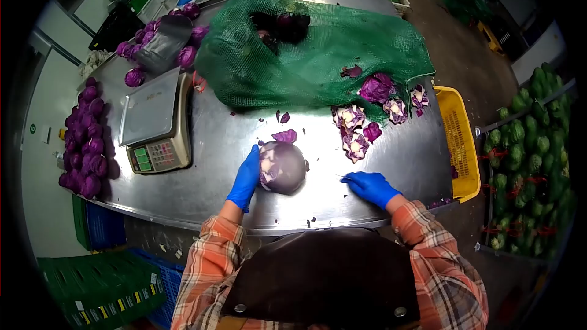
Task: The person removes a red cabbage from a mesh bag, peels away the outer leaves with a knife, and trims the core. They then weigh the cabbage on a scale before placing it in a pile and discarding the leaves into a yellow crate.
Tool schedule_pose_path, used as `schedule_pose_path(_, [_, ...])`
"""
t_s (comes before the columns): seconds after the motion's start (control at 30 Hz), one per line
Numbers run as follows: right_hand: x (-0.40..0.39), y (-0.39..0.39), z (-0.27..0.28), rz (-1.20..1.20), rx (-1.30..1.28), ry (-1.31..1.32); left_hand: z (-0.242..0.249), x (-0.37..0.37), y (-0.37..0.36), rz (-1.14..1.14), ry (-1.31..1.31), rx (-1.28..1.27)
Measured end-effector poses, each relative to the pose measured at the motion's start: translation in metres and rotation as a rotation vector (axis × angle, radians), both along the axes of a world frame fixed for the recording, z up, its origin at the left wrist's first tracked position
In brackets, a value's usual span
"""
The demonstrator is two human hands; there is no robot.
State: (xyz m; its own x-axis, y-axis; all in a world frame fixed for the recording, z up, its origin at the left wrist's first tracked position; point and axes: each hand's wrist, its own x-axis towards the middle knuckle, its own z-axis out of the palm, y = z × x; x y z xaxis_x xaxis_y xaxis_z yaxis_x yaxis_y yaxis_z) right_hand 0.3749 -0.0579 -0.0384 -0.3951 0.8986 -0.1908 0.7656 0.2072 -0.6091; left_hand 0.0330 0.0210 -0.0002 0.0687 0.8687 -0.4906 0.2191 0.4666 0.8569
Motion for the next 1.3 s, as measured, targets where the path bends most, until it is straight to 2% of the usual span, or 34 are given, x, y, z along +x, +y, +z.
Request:
schedule_pose_path(0.03, [0.006,-0.001,0.005,-0.033,-0.07,-0.063,0.001,-0.008,0.002,0.06,-0.025,-0.152])
schedule_pose_path(0.07, [0.008,0.001,0.01,-0.071,-0.105,-0.038,-0.01,-0.018,0.008,-0.003,0.011,-0.24])
schedule_pose_path(0.13, [0.01,0.001,0.02,-0.153,-0.18,0.009,0.006,0.007,0.002,0.016,-0.033,0.217])
schedule_pose_path(0.17, [0.007,-0.001,0.023,-0.138,-0.136,0.062,0.015,0.017,0.0,0.024,-0.054,0.445])
schedule_pose_path(0.2, [0.0,0.002,0.027,-0.124,-0.086,0.114,0.02,0.015,0.003,-0.044,-0.117,0.382])
schedule_pose_path(0.3, [-0.028,0.009,0.044,-0.005,0.088,0.167,-0.002,0.009,0.013,-0.195,-0.035,0.288])
schedule_pose_path(0.4, [-0.057,0.023,0.059,0.151,0.25,0.111,0.011,0.024,0.01,-0.149,0.038,0.272])
schedule_pose_path(0.5, [-0.041,0.03,0.037,0.163,0.269,0.089,0.006,0.024,0.017,-0.124,0.072,0.229])
schedule_pose_path(0.57, [-0.006,0.022,0.015,0.113,0.138,0.07,-0.003,0.013,0.022,-0.106,0.08,0.167])
schedule_pose_path(0.63, [0.021,0.011,0.018,0.022,-0.056,-0.141,0.0,0.002,0.035,-0.172,0.263,0.056])
schedule_pose_path(0.67, [0.027,0.007,0.021,-0.021,-0.093,-0.12,0.0,0.001,0.039,-0.209,0.353,-0.002])
schedule_pose_path(0.77, [0.035,0.003,0.026,-0.164,-0.149,-0.014,-0.011,0.029,0.03,-0.098,0.253,0.65])
schedule_pose_path(0.83, [0.028,0.003,0.026,-0.242,-0.132,0.104,0.029,0.031,0.033,-0.192,-0.08,0.277])
schedule_pose_path(0.9, [0.009,0.01,0.033,-0.203,-0.071,0.164,0.004,0.022,0.044,-0.219,-0.138,0.138])
schedule_pose_path(0.97, [-0.011,0.019,0.034,-0.169,0.046,0.21,0.006,0.035,0.048,-0.281,-0.287,0.212])
schedule_pose_path(1.0, [-0.019,0.025,0.035,-0.153,0.109,0.23,0.004,0.044,0.046,-0.205,-0.298,0.269])
schedule_pose_path(1.03, [-0.024,0.033,0.037,-0.137,0.165,0.229,0.006,0.05,0.045,-0.132,-0.285,0.222])
schedule_pose_path(1.1, [-0.033,0.046,0.04,-0.101,0.27,0.223,0.017,0.057,0.044,-0.127,-0.293,0.208])
schedule_pose_path(1.2, [-0.037,0.059,0.037,-0.095,0.259,0.225,0.017,0.057,0.045,-0.179,-0.259,0.284])
schedule_pose_path(1.3, [-0.018,0.057,0.019,-0.079,0.141,0.17,-0.01,0.049,0.049,-0.127,-0.302,0.32])
